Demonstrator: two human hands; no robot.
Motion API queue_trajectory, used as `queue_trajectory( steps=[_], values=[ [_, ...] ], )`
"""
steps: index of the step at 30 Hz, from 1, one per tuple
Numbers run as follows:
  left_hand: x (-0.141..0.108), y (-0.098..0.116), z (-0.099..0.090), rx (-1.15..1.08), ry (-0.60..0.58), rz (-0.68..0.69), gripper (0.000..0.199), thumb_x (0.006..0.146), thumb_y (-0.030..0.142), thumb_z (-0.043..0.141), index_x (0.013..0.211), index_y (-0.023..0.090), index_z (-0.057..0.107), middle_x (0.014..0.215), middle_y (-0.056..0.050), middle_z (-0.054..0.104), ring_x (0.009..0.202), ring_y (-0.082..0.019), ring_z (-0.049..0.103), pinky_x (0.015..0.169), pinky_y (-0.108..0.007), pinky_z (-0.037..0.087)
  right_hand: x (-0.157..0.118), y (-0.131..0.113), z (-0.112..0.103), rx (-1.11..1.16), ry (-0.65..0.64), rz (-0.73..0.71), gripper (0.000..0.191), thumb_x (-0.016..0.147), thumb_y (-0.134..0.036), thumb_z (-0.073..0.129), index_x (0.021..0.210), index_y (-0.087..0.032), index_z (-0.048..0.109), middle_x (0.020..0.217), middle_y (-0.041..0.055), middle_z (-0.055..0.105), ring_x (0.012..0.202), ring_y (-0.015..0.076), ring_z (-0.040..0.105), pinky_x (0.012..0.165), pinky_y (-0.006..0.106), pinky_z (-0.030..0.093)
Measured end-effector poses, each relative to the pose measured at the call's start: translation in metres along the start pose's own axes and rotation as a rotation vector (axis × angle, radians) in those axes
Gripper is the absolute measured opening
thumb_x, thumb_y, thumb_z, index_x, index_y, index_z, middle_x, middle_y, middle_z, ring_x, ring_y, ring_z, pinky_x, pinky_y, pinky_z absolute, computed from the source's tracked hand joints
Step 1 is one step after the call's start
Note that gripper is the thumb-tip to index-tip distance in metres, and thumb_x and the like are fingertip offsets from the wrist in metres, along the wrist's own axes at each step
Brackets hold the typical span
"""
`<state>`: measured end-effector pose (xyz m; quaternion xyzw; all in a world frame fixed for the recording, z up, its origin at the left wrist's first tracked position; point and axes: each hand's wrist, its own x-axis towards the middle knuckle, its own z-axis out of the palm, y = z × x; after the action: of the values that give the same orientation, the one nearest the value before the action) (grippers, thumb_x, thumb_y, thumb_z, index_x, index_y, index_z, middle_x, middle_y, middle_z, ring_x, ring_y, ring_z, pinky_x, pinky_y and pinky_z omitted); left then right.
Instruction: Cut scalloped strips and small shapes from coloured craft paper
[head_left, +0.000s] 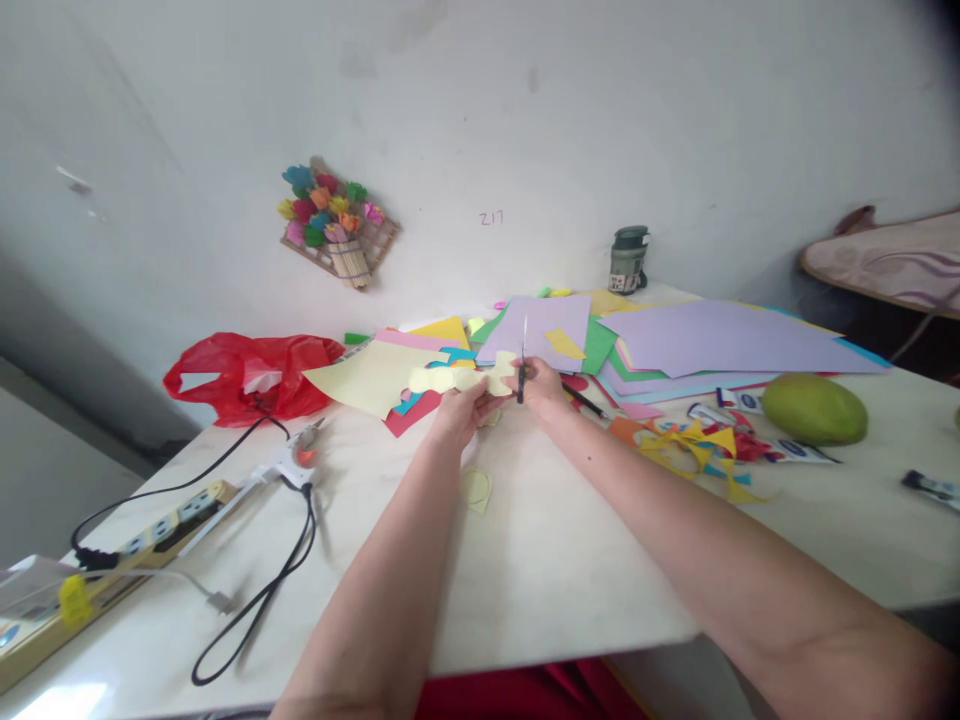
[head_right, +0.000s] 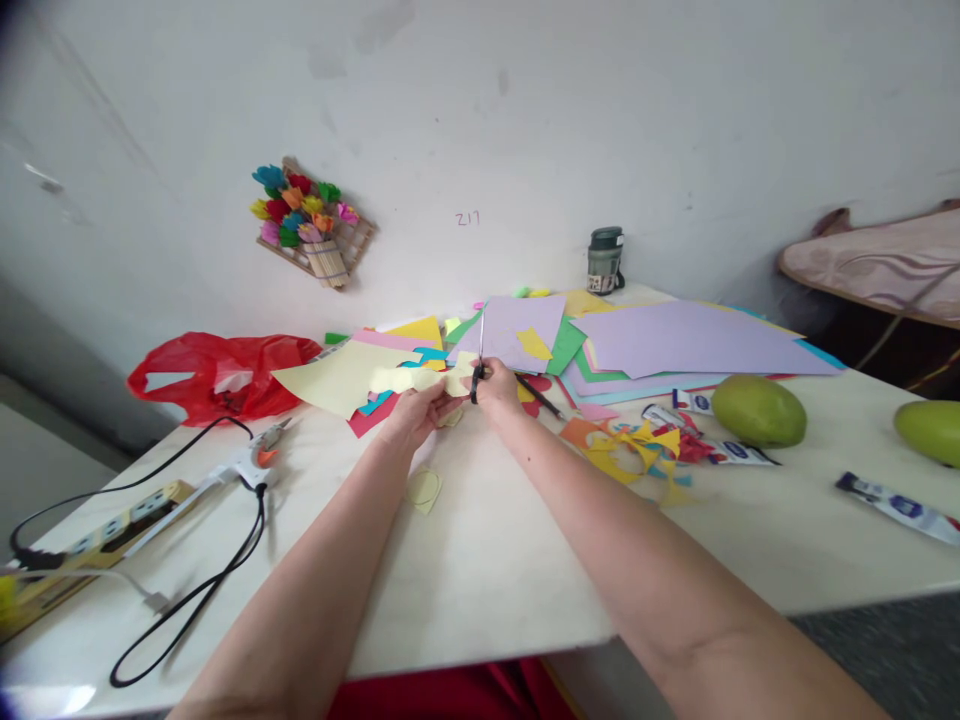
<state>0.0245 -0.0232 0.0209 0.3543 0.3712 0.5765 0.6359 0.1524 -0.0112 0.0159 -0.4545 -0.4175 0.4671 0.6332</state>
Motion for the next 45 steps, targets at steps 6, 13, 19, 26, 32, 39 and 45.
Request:
queue_trajectory(
  steps=[6,13,19,26,32,39,45],
  values=[
    [0.006,0.006,-0.012,-0.007,0.228,0.11,0.016,0.077,0.006,0.067,0.093,0.008,0.064,0.072,-0.006,0.069,0.064,-0.016,0.068,0.072,-0.031,0.058,0.003,-0.006,-0.009,-0.15,-0.135,0.065,0.033,0.065,-0.025,0.081,0.081,-0.019,0.053,0.047,-0.0063,0.056,0.038,0.0089,0.05,0.038,0.018,0.037],
    [0.009,0.011,-0.021,-0.073,0.333,0.136,0.006,0.082,0.007,0.061,0.086,0.012,0.062,0.071,-0.003,0.067,0.06,-0.013,0.066,0.07,-0.026,0.057,-0.001,-0.016,-0.021,-0.323,-0.367,0.186,0.035,0.071,-0.043,0.079,0.074,-0.015,0.057,0.049,0.0017,0.062,0.035,0.0089,0.053,0.029,0.015,0.022],
    [0.012,0.008,-0.024,-0.097,0.294,0.123,0.009,0.082,0.008,0.062,0.09,0.012,0.062,0.074,-0.004,0.069,0.063,-0.014,0.068,0.065,-0.025,0.056,-0.004,-0.019,-0.023,-0.394,-0.535,0.151,0.034,0.072,-0.044,0.076,0.071,-0.016,0.057,0.051,0.0015,0.064,0.037,0.0091,0.055,0.03,0.014,0.024],
    [0.01,0.006,-0.025,-0.097,0.203,0.113,0.023,0.079,0.009,0.065,0.102,0.009,0.064,0.079,-0.009,0.072,0.068,-0.019,0.071,0.061,-0.025,0.056,-0.007,-0.022,-0.022,-0.461,-0.579,0.138,0.032,0.072,-0.044,0.074,0.071,-0.017,0.059,0.05,-0.0019,0.06,0.036,0.0078,0.053,0.03,0.015,0.024],
    [0.007,0.006,-0.023,-0.089,0.111,0.118,0.018,0.079,0.007,0.063,0.097,0.009,0.065,0.082,-0.009,0.072,0.072,-0.02,0.071,0.06,-0.025,0.057,-0.01,-0.025,-0.022,-0.499,-0.583,0.139,0.034,0.072,-0.047,0.073,0.07,-0.017,0.058,0.051,-0.0019,0.06,0.036,0.0075,0.052,0.031,0.015,0.025],
    [0.005,0.007,-0.022,-0.074,0.121,0.044,0.019,0.08,0.007,0.064,0.099,0.007,0.065,0.085,-0.012,0.072,0.077,-0.021,0.072,0.059,-0.024,0.056,-0.006,-0.019,-0.023,-0.484,-0.596,0.121,0.035,0.072,-0.048,0.073,0.069,-0.017,0.056,0.051,-0.0028,0.059,0.036,0.0068,0.051,0.031,0.015,0.023],
    [0.007,0.007,-0.022,-0.067,0.125,0.032,0.023,0.079,0.007,0.064,0.102,0.007,0.065,0.088,-0.014,0.073,0.076,-0.021,0.072,0.059,-0.024,0.057,-0.004,-0.016,-0.024,-0.465,-0.599,0.123,0.035,0.071,-0.048,0.073,0.07,-0.018,0.056,0.049,-0.004,0.057,0.035,0.0067,0.049,0.03,0.015,0.023]
  ],
)
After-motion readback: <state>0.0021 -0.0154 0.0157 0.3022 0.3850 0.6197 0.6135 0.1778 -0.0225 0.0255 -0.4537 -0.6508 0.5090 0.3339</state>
